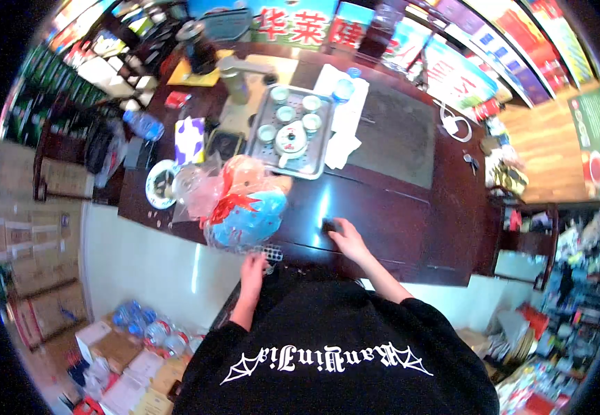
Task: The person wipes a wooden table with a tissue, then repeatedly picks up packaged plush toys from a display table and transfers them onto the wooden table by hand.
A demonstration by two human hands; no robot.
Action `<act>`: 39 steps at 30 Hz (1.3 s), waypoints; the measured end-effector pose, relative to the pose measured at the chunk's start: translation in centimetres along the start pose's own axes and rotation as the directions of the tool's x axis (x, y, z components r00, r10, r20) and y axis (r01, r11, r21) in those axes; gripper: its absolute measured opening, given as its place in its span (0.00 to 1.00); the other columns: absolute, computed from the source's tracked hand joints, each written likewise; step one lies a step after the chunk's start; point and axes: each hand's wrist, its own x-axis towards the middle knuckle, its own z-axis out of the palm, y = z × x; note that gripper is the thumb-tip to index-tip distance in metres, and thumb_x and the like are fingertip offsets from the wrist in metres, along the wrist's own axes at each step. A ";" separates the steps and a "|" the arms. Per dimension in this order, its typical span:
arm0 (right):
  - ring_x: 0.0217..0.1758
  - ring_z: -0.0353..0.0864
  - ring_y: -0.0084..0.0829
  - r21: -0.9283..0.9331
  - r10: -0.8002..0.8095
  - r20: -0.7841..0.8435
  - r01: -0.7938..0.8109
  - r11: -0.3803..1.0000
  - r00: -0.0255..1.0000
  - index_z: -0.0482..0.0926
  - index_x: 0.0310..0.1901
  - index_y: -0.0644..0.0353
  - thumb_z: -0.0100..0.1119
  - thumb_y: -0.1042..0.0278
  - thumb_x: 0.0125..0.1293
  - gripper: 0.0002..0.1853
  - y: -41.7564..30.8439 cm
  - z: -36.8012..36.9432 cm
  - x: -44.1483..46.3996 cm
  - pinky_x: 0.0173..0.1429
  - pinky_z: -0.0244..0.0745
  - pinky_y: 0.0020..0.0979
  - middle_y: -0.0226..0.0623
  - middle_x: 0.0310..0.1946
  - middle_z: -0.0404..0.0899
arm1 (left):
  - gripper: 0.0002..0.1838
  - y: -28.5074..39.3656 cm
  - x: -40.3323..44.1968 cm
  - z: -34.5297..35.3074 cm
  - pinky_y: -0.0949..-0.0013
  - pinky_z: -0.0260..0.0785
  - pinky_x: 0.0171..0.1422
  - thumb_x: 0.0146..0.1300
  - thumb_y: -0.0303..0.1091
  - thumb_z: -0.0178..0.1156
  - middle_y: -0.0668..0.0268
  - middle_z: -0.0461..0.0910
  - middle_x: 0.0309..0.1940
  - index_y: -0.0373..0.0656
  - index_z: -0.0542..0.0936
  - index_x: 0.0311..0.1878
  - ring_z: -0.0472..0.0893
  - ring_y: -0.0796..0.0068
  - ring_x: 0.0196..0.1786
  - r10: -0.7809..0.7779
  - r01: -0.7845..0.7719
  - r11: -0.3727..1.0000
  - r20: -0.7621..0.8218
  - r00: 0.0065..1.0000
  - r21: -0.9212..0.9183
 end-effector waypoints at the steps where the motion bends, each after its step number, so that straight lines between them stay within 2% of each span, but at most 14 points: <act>1: 0.55 0.69 0.44 -0.003 0.046 0.019 -0.046 0.999 0.999 0.66 0.54 0.65 0.52 0.61 0.57 0.24 1.1 -1.7 -1.3 0.58 0.64 0.36 0.50 0.50 0.70 | 0.10 1.3 -0.6 1.5 0.74 0.66 0.44 0.58 0.34 0.58 0.69 0.75 0.29 0.36 0.73 0.35 0.75 0.77 0.37 0.262 -0.277 0.955 0.135 0.956 0.109; 2: 0.55 0.70 0.42 -0.001 0.095 0.027 -0.095 0.995 0.995 0.67 0.53 0.65 0.52 0.61 0.58 0.23 2.3 -3.5 -2.7 0.58 0.64 0.36 0.49 0.51 0.70 | 0.12 3.0 -1.5 2.7 0.73 0.66 0.48 0.59 0.32 0.56 0.66 0.75 0.36 0.38 0.72 0.44 0.74 0.77 0.42 0.317 -0.377 0.885 0.240 0.917 0.273; 4: 0.54 0.70 0.43 -0.012 0.151 -0.134 -0.154 0.988 0.979 0.69 0.51 0.65 0.52 0.59 0.58 0.23 7.7 -4.6 -5.5 0.58 0.65 0.37 0.49 0.49 0.72 | 0.24 4.5 -0.3 4.8 0.70 0.65 0.52 0.60 0.31 0.54 0.60 0.71 0.48 0.41 0.63 0.59 0.72 0.73 0.48 0.452 -0.534 0.826 0.353 0.819 0.180; 7: 0.52 0.71 0.45 -0.077 0.268 -0.213 -0.290 0.954 0.939 0.71 0.48 0.65 0.52 0.58 0.57 0.22 13.7 -5.9 -10.5 0.56 0.66 0.37 0.50 0.45 0.74 | 0.42 4.3 4.8 6.2 0.63 0.62 0.59 0.58 0.31 0.55 0.51 0.59 0.61 0.47 0.39 0.69 0.69 0.59 0.55 0.254 -0.301 0.937 0.247 0.935 0.177; 8: 0.51 0.72 0.45 -0.034 0.300 -0.276 -0.321 0.946 0.913 0.72 0.48 0.65 0.52 0.58 0.56 0.21 15.4 -5.9 -12.4 0.56 0.66 0.37 0.50 0.44 0.75 | 0.40 5.4 4.0 7.7 0.62 0.58 0.62 0.58 0.31 0.56 0.49 0.58 0.62 0.46 0.44 0.69 0.67 0.57 0.59 0.373 -0.461 0.840 0.314 0.873 0.284; 10: 0.50 0.73 0.44 0.151 0.420 -0.319 -0.392 0.908 0.850 0.73 0.47 0.65 0.52 0.58 0.57 0.21 17.6 -6.0 -16.2 0.55 0.66 0.37 0.49 0.43 0.75 | 0.36 7.4 2.5 11.3 0.63 0.57 0.63 0.59 0.32 0.55 0.48 0.59 0.62 0.43 0.49 0.68 0.64 0.59 0.62 0.363 -0.662 0.616 0.593 0.719 0.426; 12: 0.50 0.73 0.45 0.257 0.470 -0.367 -0.397 0.881 0.803 0.73 0.47 0.65 0.53 0.58 0.57 0.21 19.9 -5.7 -20.4 0.55 0.67 0.38 0.49 0.44 0.75 | 0.32 8.3 -1.2 16.6 0.65 0.58 0.63 0.60 0.31 0.54 0.48 0.62 0.60 0.42 0.54 0.66 0.66 0.61 0.61 0.257 -0.606 0.749 0.724 0.640 0.270; 14: 0.50 0.73 0.44 0.296 0.584 -0.359 -0.504 0.811 0.728 0.73 0.48 0.62 0.53 0.57 0.58 0.21 22.2 -5.0 -23.9 0.54 0.67 0.37 0.48 0.43 0.75 | 0.30 8.0 -3.9 21.7 0.67 0.61 0.60 0.61 0.28 0.52 0.49 0.66 0.57 0.42 0.55 0.66 0.71 0.63 0.57 0.167 -0.713 0.620 0.832 0.529 0.328; 17: 0.53 0.71 0.46 0.346 0.697 -0.398 -0.607 0.716 0.596 0.73 0.49 0.55 0.51 0.50 0.57 0.22 24.0 -4.2 -29.9 0.56 0.65 0.43 0.47 0.46 0.74 | 0.30 4.8 -6.9 28.9 0.70 0.62 0.59 0.61 0.27 0.52 0.49 0.68 0.56 0.42 0.55 0.66 0.72 0.67 0.54 0.055 -0.774 0.595 0.950 0.306 0.215; 22: 0.55 0.69 0.48 0.538 0.824 -0.499 -0.649 0.538 0.270 0.72 0.51 0.54 0.49 0.47 0.57 0.24 28.9 -2.1 -41.9 0.57 0.63 0.47 0.47 0.50 0.71 | 0.30 -2.5 -14.3 40.6 0.74 0.63 0.56 0.61 0.25 0.51 0.51 0.69 0.53 0.42 0.55 0.66 0.72 0.74 0.50 -0.149 -0.797 0.567 0.977 0.153 0.211; 27: 0.55 0.69 0.45 0.679 0.948 -0.315 -0.708 0.193 -0.043 0.71 0.51 0.56 0.49 0.49 0.59 0.24 31.3 0.4 -52.8 0.57 0.64 0.45 0.46 0.49 0.71 | 0.36 -9.0 -24.2 48.7 0.66 0.63 0.58 0.58 0.29 0.55 0.47 0.68 0.54 0.40 0.49 0.67 0.73 0.62 0.53 -0.383 -0.836 0.534 0.917 -0.110 0.123; 30: 0.54 0.71 0.44 0.783 0.936 -0.309 -0.605 0.147 -0.172 0.71 0.51 0.55 0.49 0.49 0.59 0.23 32.3 1.9 -56.0 0.57 0.64 0.45 0.46 0.49 0.72 | 0.37 -12.6 -27.5 52.0 0.65 0.63 0.58 0.58 0.31 0.56 0.47 0.68 0.54 0.40 0.49 0.67 0.73 0.61 0.53 -0.509 -0.878 0.478 0.822 -0.255 0.024; 34: 0.52 0.72 0.44 0.863 0.912 -0.299 -0.487 0.133 -0.281 0.71 0.51 0.55 0.50 0.49 0.59 0.23 32.0 1.6 -56.7 0.56 0.65 0.44 0.45 0.48 0.72 | 0.40 -16.1 -31.7 55.5 0.64 0.63 0.57 0.57 0.35 0.58 0.47 0.68 0.54 0.39 0.47 0.67 0.72 0.60 0.54 -0.655 -0.916 0.393 0.675 -0.340 -0.080; 39: 0.52 0.72 0.43 0.967 0.945 -0.246 -0.116 0.225 -0.216 0.72 0.50 0.56 0.51 0.49 0.59 0.23 31.4 -1.7 -56.7 0.55 0.67 0.39 0.47 0.46 0.74 | 0.41 -21.1 -35.0 60.9 0.62 0.64 0.57 0.58 0.37 0.59 0.48 0.67 0.55 0.41 0.45 0.68 0.72 0.61 0.53 -0.781 -0.927 0.340 0.503 -0.371 -0.157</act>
